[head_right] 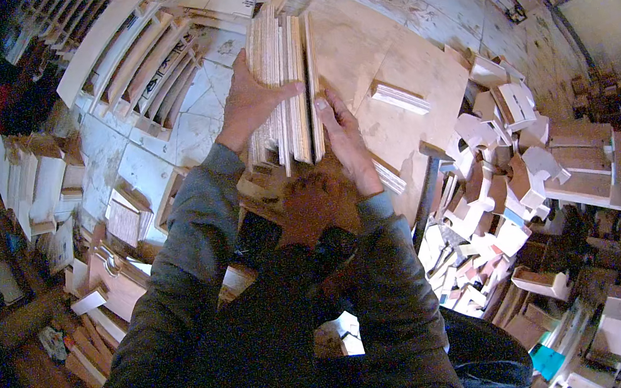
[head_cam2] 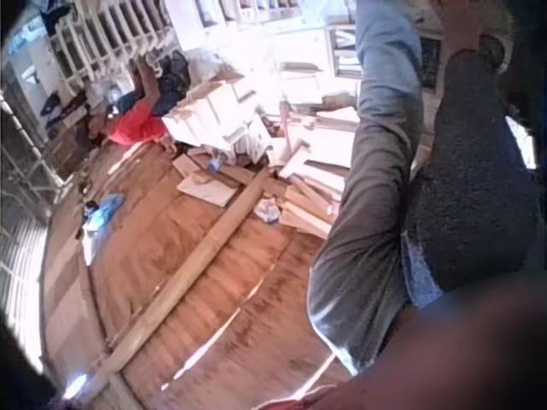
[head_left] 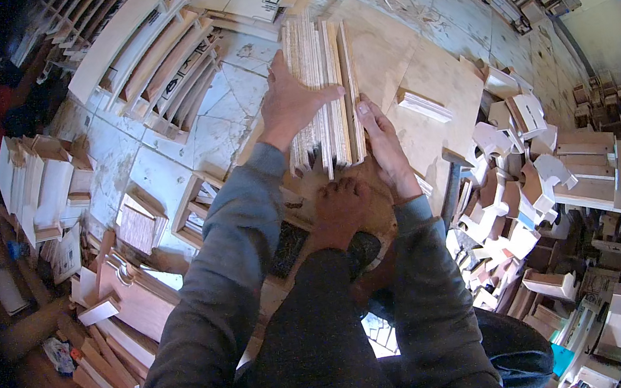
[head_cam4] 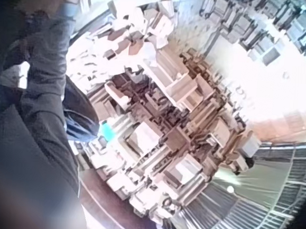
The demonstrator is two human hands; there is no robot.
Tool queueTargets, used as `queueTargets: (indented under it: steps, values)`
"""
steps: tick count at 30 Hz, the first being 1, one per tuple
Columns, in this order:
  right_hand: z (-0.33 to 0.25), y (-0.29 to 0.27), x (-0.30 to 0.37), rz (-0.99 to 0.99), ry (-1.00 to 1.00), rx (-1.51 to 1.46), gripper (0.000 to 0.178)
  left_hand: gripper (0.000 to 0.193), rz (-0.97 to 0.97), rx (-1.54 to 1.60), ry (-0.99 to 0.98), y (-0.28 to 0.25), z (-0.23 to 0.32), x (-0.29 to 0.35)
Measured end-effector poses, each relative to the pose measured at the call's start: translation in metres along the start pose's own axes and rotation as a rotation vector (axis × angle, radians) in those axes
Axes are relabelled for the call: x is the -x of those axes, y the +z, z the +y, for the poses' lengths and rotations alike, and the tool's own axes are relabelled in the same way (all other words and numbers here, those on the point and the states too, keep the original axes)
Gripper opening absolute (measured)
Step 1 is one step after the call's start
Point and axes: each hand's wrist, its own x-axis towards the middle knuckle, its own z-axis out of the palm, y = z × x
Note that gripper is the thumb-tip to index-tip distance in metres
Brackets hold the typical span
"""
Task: The person assembles small wooden pieces by nailing them to a larger board using a hammer. They repeatedly pick up pieces, position them, and drive nails to secure them, then place the finished units aside.
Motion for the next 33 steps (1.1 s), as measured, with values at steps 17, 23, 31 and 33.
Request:
queueTargets:
  steps: [17,23,31,33]
  values:
    - [-0.018,0.012,0.004,0.19,-0.281,0.187,0.051,0.117,0.025,0.085,0.036,0.007,-0.011,-0.005]
    - [-0.014,0.013,-0.002,0.126,-0.492,0.462,0.037,0.115,0.009,0.119,0.037,0.007,-0.015,-0.005]
    - [-0.008,0.014,-0.004,0.087,-0.43,0.433,0.038,0.113,-0.013,0.142,0.02,0.006,-0.013,-0.004]
    - [-0.01,0.011,-0.003,0.084,-0.421,0.381,0.038,0.113,-0.01,0.147,0.03,0.006,-0.013,-0.004]
